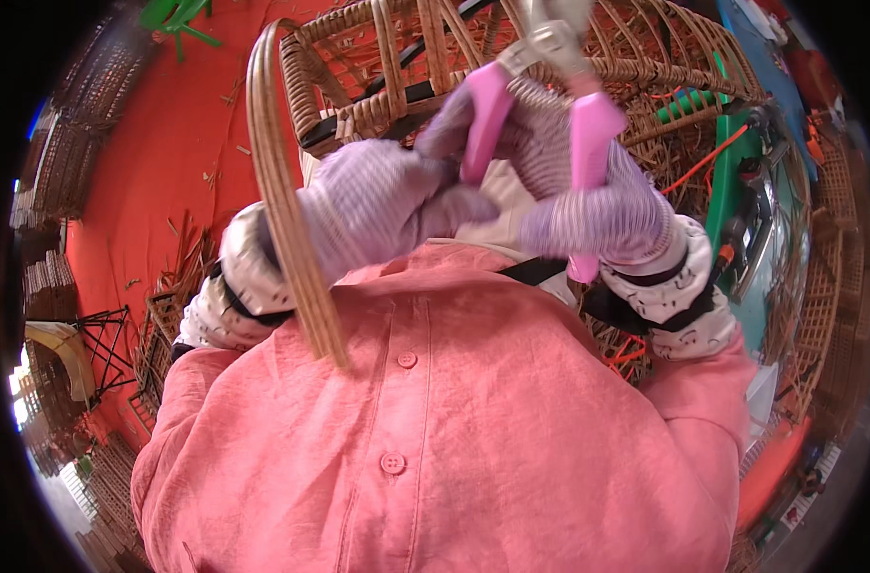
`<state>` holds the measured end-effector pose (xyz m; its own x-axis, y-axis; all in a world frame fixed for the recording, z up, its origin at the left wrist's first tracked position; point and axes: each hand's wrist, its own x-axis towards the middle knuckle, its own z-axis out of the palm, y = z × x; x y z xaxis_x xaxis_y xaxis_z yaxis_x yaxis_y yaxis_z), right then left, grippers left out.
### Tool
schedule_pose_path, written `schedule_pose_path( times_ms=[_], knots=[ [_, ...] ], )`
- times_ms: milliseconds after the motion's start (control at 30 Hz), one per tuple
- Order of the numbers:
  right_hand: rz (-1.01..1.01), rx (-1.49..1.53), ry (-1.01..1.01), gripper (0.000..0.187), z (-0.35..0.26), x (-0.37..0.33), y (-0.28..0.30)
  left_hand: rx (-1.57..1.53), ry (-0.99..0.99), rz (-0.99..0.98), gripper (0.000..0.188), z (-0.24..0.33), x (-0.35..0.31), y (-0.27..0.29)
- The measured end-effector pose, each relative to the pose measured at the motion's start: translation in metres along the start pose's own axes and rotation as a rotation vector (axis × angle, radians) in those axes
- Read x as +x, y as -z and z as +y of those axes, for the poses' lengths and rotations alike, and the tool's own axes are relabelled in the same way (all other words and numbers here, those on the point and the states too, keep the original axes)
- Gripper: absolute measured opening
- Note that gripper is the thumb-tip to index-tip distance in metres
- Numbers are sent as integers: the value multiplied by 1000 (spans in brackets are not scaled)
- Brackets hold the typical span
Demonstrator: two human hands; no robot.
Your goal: Weaving and stapling rattan strips onto a wicker furniture frame using a pneumatic stapler and scissors.
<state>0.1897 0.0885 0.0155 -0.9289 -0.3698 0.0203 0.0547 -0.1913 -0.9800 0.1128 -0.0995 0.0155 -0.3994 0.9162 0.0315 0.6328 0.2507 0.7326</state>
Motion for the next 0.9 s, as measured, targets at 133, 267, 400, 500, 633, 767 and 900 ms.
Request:
schedule_pose_path(
  times_ms=[133, 267, 400, 500, 633, 767, 900],
  knots=[
    [70, 294, 223, 69, 9, 17, 19, -669, -901, 164, 28, 21, -26, -2],
    [120, 235, 178, 67, 9, 22, 23, -642, -889, 20, 27, 9, -28, -10],
    [91, 158, 150, 69, 10, 23, 16, -655, -788, -74, 27, -2, -23, -8],
    [54, 194, 109, 71, 12, 25, 16, -707, -774, -149, 27, -6, -21, -5],
    [-4, 144, 117, 75, 18, 28, 20, -787, -786, -248, 27, -10, -14, -4],
    [-22, 114, 59, 79, 18, 28, 22, -856, -776, -312, 27, -16, -7, 4],
    [15, 98, 66, 76, 20, 30, 21, -802, -595, -181, 33, -24, -14, 18]
  ],
)
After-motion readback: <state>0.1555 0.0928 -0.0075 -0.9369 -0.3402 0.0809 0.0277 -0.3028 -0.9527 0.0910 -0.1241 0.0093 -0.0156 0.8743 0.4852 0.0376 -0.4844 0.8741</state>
